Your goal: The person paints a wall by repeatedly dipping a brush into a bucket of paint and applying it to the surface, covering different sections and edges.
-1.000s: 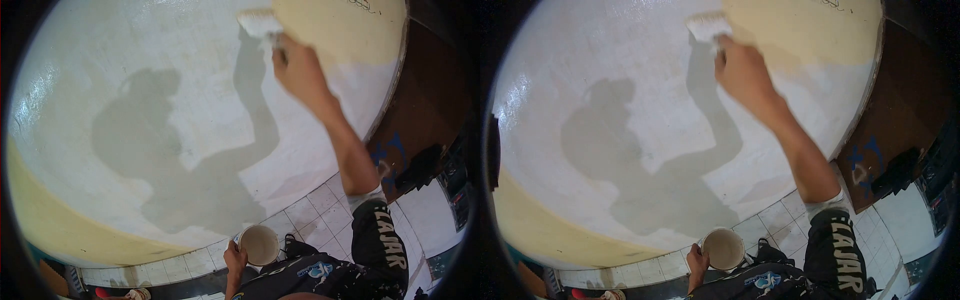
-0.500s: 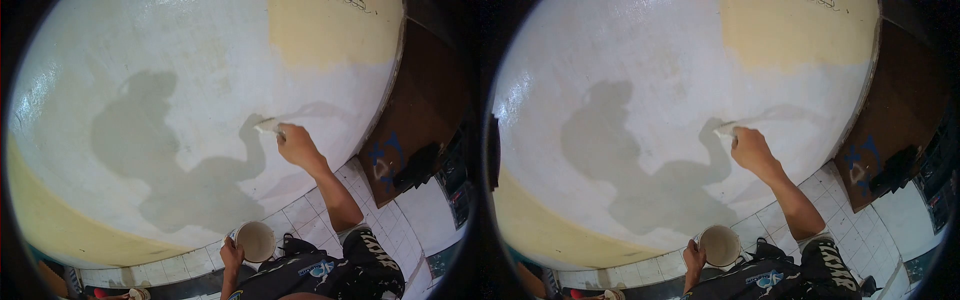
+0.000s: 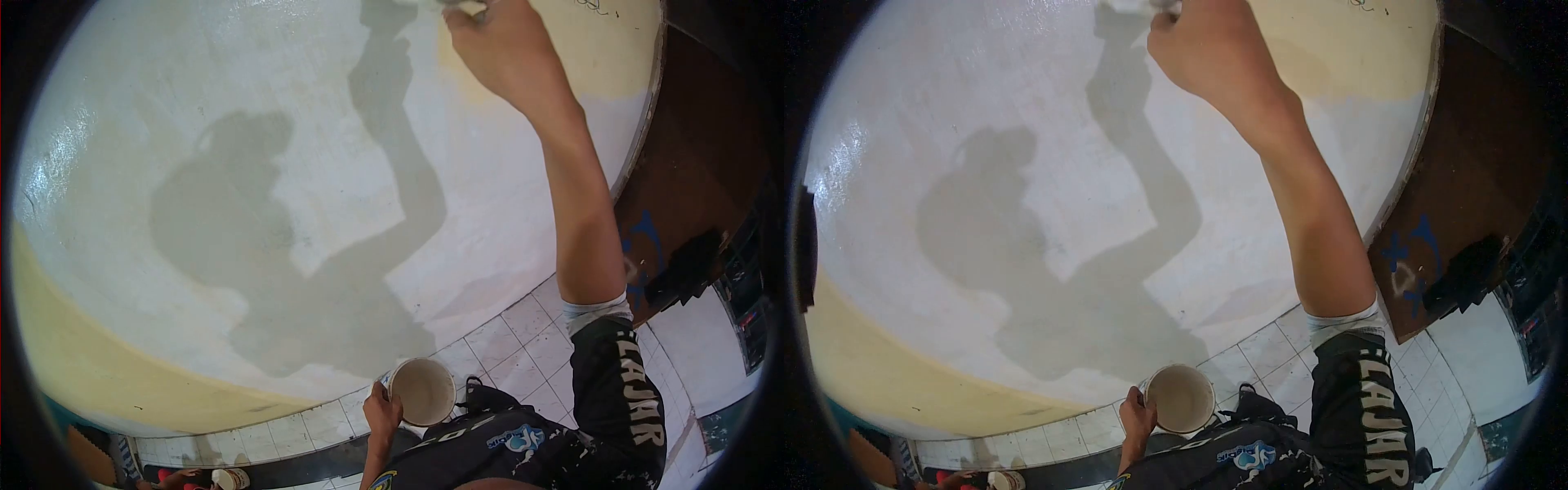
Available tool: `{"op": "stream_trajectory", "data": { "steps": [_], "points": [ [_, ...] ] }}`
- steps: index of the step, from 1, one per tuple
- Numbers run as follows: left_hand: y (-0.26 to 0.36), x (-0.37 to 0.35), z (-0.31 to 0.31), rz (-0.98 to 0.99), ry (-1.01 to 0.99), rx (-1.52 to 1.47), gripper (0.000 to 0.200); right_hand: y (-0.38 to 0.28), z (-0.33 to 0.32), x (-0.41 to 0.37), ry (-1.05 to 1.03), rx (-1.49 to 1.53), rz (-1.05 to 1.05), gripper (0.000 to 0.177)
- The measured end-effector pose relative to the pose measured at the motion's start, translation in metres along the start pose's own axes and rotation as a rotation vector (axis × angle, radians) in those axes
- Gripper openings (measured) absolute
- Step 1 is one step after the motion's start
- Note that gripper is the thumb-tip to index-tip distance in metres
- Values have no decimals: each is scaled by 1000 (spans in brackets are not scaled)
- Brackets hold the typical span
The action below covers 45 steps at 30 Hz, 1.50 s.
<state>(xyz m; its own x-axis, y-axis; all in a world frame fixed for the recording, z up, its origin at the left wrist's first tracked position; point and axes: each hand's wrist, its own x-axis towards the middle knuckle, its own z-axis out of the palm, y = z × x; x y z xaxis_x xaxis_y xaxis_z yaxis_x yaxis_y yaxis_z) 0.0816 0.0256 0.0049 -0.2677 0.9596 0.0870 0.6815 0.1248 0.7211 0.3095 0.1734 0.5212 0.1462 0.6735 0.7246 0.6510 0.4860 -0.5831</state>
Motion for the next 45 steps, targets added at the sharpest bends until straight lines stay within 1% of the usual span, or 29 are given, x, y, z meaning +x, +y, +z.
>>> {"op": "stream_trajectory", "data": {
  "steps": [1,2,4,6,7,8,11,13,14,16,17,19,22,24,26,27,28,29,31,33,34,36,37,38,40,42,43,45],
  "points": [
    [1,-1,-2,-14,-14,-1,18,5,4,4,70,64,-121,33],
    [1,-2,-3,-31,-31,-1,18,13,12,10,67,64,-119,33],
    [2,-4,-3,-39,-33,-2,19,41,37,18,182,-118,-337,25],
    [-1,-5,-1,-47,-32,-2,20,81,70,2,115,-89,-393,29],
    [-7,-6,2,-40,-16,-11,24,100,87,-17,101,-116,-393,33],
    [-10,-5,3,-31,3,-20,30,109,93,-41,17,-103,-318,36],
    [-15,-4,3,-18,11,17,29,141,111,-102,-65,-196,-218,38],
    [-19,-2,3,-17,14,11,29,159,115,-136,-150,-204,-151,37],
    [-20,-1,4,-17,13,1,28,169,116,-148,-147,-203,-152,37],
    [-18,2,3,3,20,-16,28,184,112,-168,-244,-113,-20,30],
    [-17,3,2,22,28,-30,29,187,103,-171,-241,-114,-17,30],
    [-19,4,2,38,41,-32,29,187,85,-174,-420,-76,266,23],
    [-15,8,1,52,52,-27,29,179,64,-140,-353,-138,286,19],
    [-9,6,-2,46,39,-12,30,169,51,-100,-282,-166,140,29],
    [0,7,-6,23,13,-9,18,154,40,-52,-245,-172,59,28],
    [0,5,-6,24,14,-8,18,150,36,-29,-198,-149,7,28],
    [-1,5,-6,25,26,-25,23,143,32,-11,-150,-125,-47,28],
    [-1,6,-4,27,40,-45,28,123,23,1,-141,-136,-23,28],
    [-3,5,0,8,44,-52,28,93,10,20,-140,-150,2,28],
    [-6,0,1,-14,45,-54,28,76,2,33,-5,-191,-186,29],
    [-7,-2,1,-6,42,-46,27,52,-13,32,-5,-191,-188,29],
    [-4,-3,1,4,47,-46,27,-3,-39,24,-24,-125,4,33],
    [0,-6,-1,-17,36,-17,23,-9,-36,22,75,-85,-93,35],
    [2,-7,-3,-37,25,14,18,-5,-31,33,76,-84,-97,35],
    [3,-9,-2,-39,32,5,18,20,-9,63,-55,-62,-16,36],
    [-2,-13,0,-43,36,-2,19,71,33,52,176,-336,-415,29],
    [-6,-14,3,-55,31,-7,22,79,44,28,108,-325,-356,20],
    [-11,-13,8,-64,38,-17,26,105,58,-12,21,-218,-246,31]
  ]
}}
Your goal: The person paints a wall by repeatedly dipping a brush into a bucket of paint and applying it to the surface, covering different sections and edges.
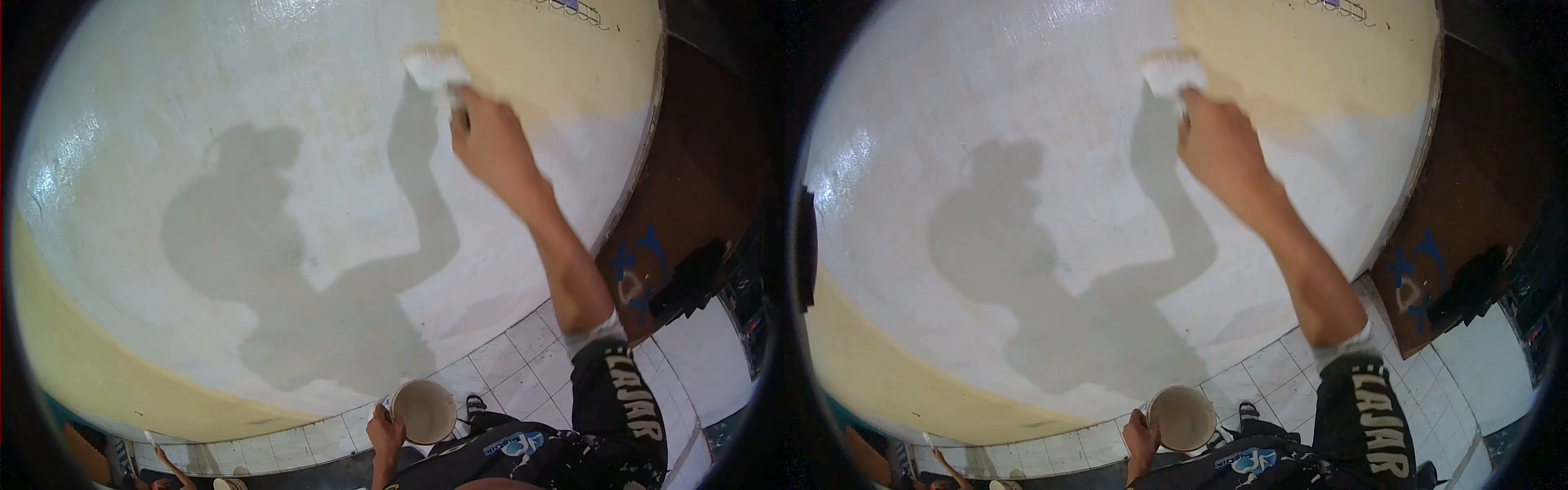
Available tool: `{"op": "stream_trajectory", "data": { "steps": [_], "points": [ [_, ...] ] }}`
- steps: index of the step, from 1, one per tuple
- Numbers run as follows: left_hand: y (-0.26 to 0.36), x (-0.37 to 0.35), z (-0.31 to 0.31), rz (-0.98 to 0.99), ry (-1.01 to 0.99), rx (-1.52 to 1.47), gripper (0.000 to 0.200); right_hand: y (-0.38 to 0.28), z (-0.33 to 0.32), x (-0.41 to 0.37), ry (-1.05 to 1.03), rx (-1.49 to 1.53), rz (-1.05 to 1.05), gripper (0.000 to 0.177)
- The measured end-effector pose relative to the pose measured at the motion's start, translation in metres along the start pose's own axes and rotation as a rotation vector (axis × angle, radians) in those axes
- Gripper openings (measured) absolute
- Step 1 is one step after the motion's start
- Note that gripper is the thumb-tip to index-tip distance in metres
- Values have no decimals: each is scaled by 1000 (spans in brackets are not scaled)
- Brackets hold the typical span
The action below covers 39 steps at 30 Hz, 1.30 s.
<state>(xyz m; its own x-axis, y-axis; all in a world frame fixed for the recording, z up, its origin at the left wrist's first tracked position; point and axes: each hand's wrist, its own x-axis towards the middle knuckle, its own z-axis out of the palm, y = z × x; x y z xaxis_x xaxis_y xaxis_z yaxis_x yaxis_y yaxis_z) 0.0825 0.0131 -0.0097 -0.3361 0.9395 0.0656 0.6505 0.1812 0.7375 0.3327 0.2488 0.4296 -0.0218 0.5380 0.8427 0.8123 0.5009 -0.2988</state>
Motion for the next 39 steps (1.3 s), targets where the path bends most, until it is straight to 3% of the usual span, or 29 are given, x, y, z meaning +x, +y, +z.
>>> {"op": "stream_trajectory", "data": {
  "steps": [5,11,12,14,18,20,22,27,30,39],
  "points": [
    [6,-7,0,4,-23,58,18,27,23,-88,-166,-34,97,35],
    [39,-29,-10,87,-21,28,18,68,22,-152,-466,144,283,30],
    [37,-37,-6,108,41,-1,28,76,17,-168,-470,159,285,30],
    [42,-55,-8,58,72,2,28,92,1,-216,-706,522,764,28],
    [54,-97,-6,-90,191,-48,25,123,-41,-360,-765,1245,1187,41],
    [63,-120,-3,-116,235,-68,27,123,-75,-425,-684,1521,1294,43],
    [62,-139,5,-126,265,-76,28,117,-120,-458,-686,1447,1499,38],
    [87,-176,27,4,209,3,27,120,-215,-492,-626,1563,1505,36],
    [121,-208,36,44,123,30,24,129,-262,-497,-613,1501,1345,27],
    [145,-333,92,29,211,-11,23,154,-363,-565,-565,1572,1247,24]
  ]
}}
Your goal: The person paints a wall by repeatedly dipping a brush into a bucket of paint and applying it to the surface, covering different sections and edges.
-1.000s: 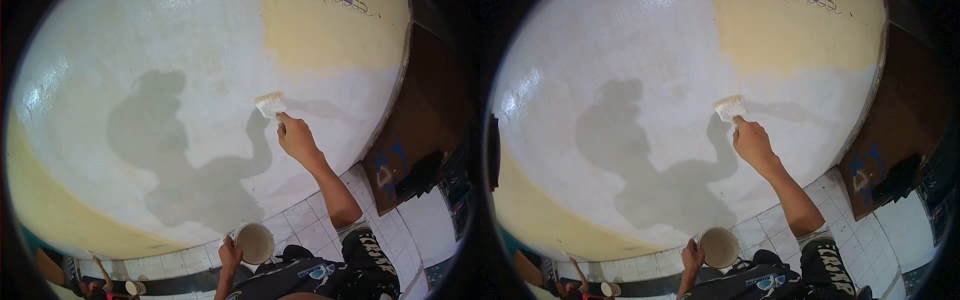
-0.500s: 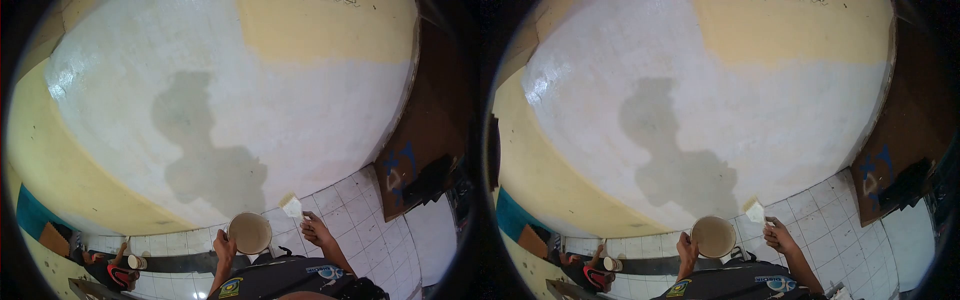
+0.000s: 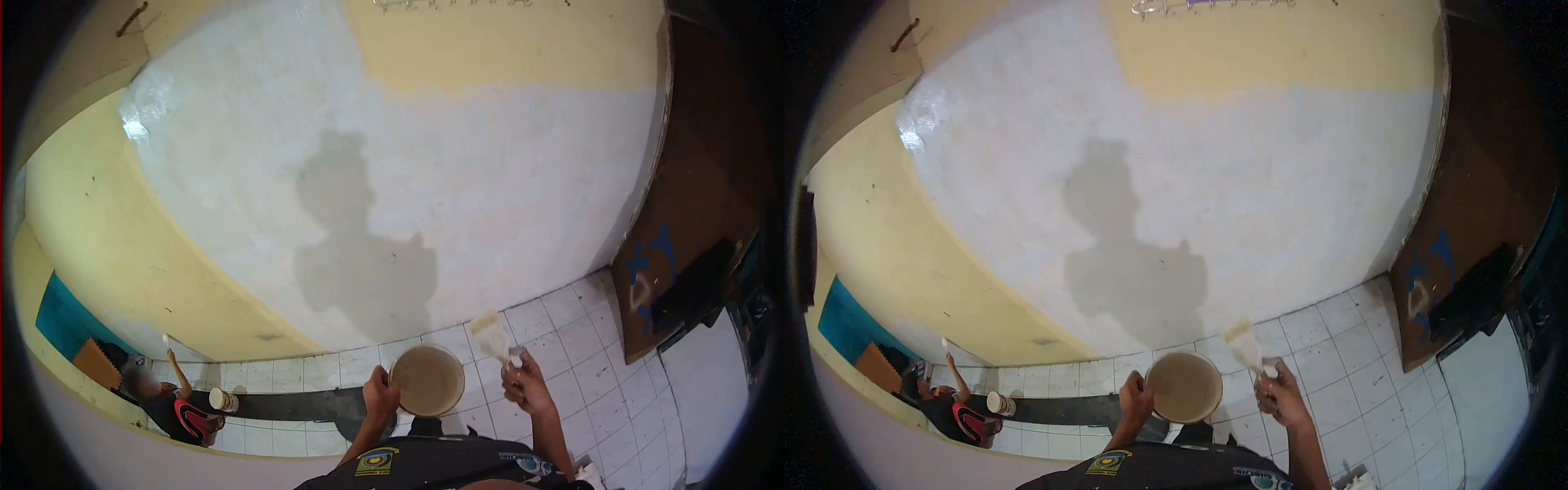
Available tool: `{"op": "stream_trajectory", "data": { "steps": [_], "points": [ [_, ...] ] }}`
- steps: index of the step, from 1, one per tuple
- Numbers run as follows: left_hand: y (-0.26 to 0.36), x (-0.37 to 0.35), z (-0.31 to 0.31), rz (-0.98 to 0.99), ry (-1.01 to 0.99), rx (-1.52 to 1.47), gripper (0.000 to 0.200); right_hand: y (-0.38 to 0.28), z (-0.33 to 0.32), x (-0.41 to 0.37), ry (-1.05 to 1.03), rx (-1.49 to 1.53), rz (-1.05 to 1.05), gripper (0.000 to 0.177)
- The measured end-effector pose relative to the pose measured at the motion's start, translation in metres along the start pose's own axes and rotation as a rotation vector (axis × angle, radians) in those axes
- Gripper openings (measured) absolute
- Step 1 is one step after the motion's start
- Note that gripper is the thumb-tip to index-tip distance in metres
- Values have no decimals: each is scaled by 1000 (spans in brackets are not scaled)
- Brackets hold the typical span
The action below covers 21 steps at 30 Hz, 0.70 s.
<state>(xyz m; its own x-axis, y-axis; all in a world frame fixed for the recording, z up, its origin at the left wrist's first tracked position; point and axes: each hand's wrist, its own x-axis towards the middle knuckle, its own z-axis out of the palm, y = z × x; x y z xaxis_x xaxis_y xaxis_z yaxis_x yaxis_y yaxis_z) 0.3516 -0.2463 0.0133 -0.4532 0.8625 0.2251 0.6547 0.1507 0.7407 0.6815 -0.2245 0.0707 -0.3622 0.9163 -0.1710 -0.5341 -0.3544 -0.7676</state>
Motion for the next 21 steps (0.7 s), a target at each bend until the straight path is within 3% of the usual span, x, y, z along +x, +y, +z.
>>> {"op": "stream_trajectory", "data": {
  "steps": [1,7,9,17,21],
  "points": [
    [2,-12,1,4,-30,-4,24,-1,-2,-12,3,-5,8,32],
    [24,-45,15,37,-158,-46,22,-2,-16,-76,50,-65,80,27],
    [35,-54,16,43,-282,5,21,2,-24,-91,103,-73,83,26],
    [57,-75,23,114,-281,-13,21,-8,-27,-107,222,-234,50,27],
    [63,-77,25,139,-260,-23,21,-12,-33,-112,171,-206,64,32]
  ]
}}
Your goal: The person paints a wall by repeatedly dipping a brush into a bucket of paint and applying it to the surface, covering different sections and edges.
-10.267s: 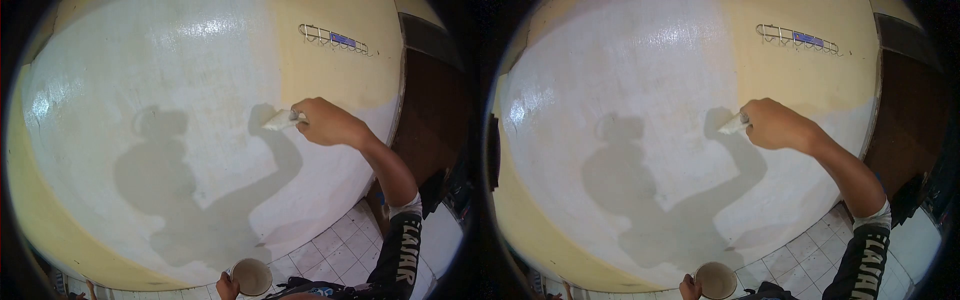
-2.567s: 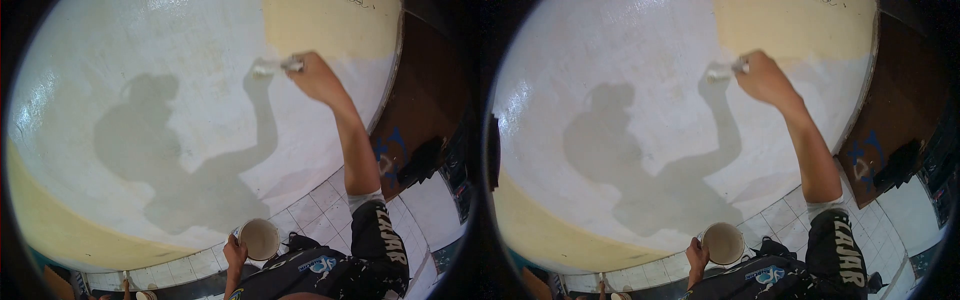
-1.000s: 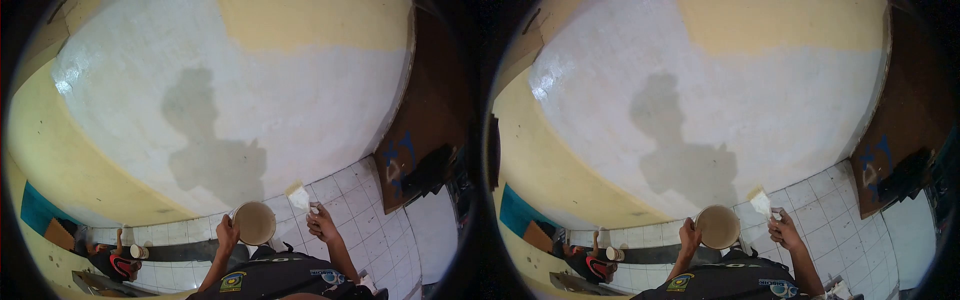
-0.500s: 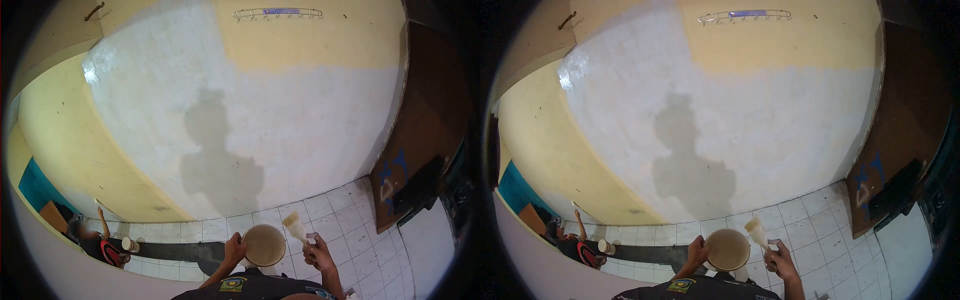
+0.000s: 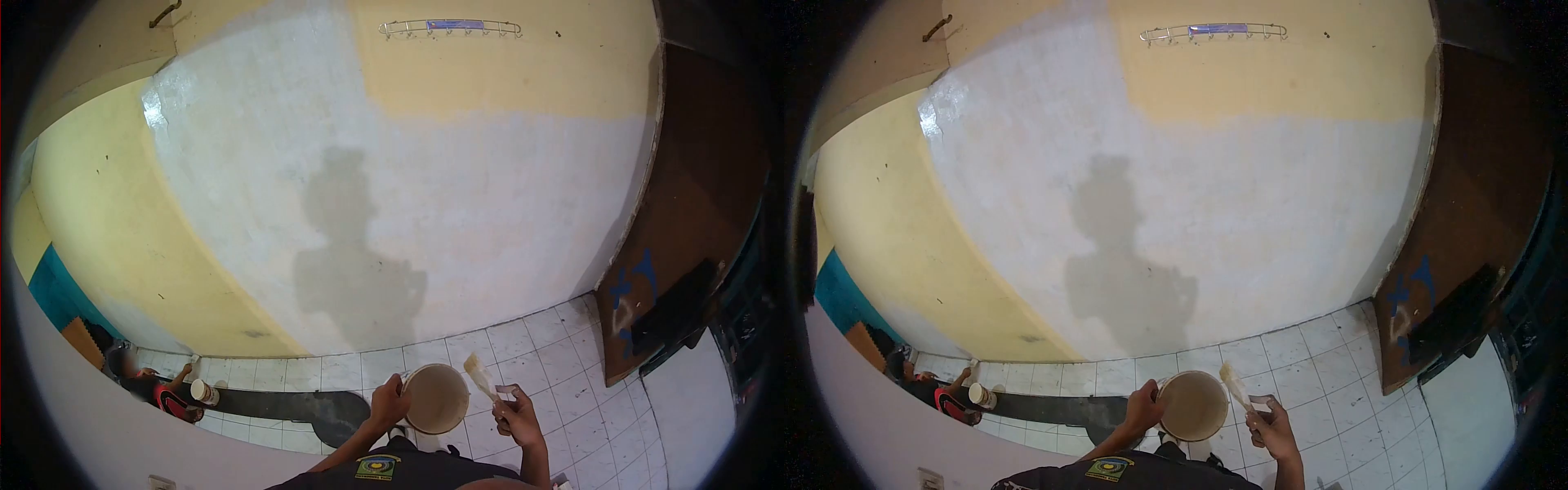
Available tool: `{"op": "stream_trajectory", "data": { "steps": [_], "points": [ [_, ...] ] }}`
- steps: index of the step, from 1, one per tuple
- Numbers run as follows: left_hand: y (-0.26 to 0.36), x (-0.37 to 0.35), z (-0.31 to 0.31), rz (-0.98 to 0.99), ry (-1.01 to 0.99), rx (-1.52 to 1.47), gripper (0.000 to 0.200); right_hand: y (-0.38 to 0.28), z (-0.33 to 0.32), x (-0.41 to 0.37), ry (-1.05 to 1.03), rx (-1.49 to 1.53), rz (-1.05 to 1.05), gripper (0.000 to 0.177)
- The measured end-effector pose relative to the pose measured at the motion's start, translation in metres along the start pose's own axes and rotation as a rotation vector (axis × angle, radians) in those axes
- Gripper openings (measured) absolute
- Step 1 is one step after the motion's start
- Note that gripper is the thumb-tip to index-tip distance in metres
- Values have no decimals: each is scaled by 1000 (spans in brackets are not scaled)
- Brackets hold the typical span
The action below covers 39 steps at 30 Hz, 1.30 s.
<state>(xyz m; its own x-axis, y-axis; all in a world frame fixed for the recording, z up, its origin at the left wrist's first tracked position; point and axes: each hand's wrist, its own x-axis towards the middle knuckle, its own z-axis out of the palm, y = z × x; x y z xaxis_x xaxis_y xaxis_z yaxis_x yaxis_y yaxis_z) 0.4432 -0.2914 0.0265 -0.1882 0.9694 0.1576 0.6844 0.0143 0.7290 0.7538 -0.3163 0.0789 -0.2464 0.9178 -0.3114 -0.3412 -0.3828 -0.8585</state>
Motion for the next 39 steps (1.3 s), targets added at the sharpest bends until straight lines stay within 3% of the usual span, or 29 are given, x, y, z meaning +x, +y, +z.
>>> {"op": "stream_trajectory", "data": {
  "steps": [14,23,28,31,33,35,39],
  "points": [
    [15,-13,6,-22,-63,19,25,1,-7,-19,-30,-152,32,30],
    [19,-19,9,-15,-69,18,27,2,-10,-26,-83,-410,-18,29],
    [12,-8,15,48,-51,85,27,-2,-14,-20,-65,-801,-321,29],
    [40,-1,0,108,-91,51,24,-36,-1,-27,-145,-1036,-240,31],
    [55,6,-7,124,-119,41,23,-46,9,-27,-224,-1141,-376,32],
    [69,11,-11,93,-149,86,22,-45,16,-21,-278,-1369,-368,30],
    [85,16,-15,158,-173,25,22,-27,34,1,-348,-1500,-340,31]
  ]
}}
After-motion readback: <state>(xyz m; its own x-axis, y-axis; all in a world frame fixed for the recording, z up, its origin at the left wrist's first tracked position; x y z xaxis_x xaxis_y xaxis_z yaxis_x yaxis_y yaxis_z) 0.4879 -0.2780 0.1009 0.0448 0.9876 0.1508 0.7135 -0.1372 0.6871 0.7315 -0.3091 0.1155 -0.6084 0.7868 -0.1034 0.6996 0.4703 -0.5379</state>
